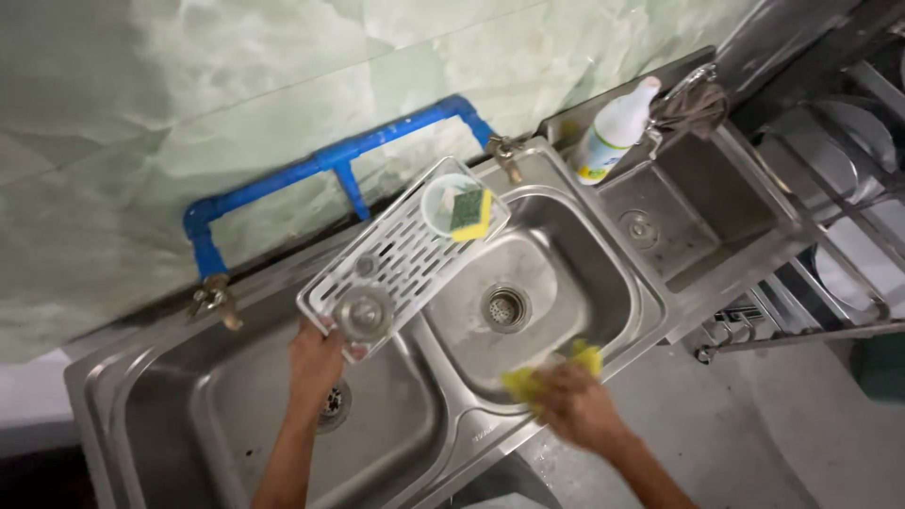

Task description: Cleaning a stainless steel kitchen sink using a cloth and cleaning liquid.

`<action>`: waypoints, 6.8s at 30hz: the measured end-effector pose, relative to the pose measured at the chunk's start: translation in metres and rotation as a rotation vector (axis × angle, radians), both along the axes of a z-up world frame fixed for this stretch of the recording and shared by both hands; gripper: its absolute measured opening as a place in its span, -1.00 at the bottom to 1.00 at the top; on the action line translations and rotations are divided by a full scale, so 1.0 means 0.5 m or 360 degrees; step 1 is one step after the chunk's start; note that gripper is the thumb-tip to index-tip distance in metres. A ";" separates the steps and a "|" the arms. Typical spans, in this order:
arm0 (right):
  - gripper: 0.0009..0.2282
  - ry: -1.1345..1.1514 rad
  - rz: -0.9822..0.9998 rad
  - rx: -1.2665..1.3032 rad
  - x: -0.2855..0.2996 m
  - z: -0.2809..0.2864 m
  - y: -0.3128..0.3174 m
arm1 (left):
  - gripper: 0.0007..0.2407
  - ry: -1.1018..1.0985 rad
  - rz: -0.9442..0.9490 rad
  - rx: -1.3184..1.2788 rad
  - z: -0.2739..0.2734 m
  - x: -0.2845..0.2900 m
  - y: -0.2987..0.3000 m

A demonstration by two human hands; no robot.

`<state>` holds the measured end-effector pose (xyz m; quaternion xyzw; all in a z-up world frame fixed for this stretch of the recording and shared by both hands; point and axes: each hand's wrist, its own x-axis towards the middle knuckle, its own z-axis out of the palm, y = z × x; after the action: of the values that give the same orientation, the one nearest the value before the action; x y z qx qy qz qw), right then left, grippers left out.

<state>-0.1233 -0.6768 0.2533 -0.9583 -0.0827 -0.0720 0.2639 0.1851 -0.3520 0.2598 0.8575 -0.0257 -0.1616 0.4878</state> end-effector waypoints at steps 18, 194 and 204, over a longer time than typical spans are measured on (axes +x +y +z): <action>-0.55 0.0186 -0.0702 -0.1058 0.165 -0.041 -0.420 | -0.77 -0.0359 -0.0222 0.0239 -0.073 0.154 -0.304; -0.54 0.0988 -0.0159 -0.0352 0.386 -0.403 -0.137 | -0.64 -0.1299 -0.0202 0.0260 -0.063 -0.033 -0.346; -0.37 0.1263 -0.0519 0.0512 0.439 -0.033 -0.378 | -0.65 -0.1273 -0.0289 0.0379 -0.068 -0.034 -0.355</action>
<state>0.0960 -0.8657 0.2369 -0.8591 0.1890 0.2482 0.4058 0.1679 -0.5295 0.2260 0.8972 -0.2695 0.1397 0.3208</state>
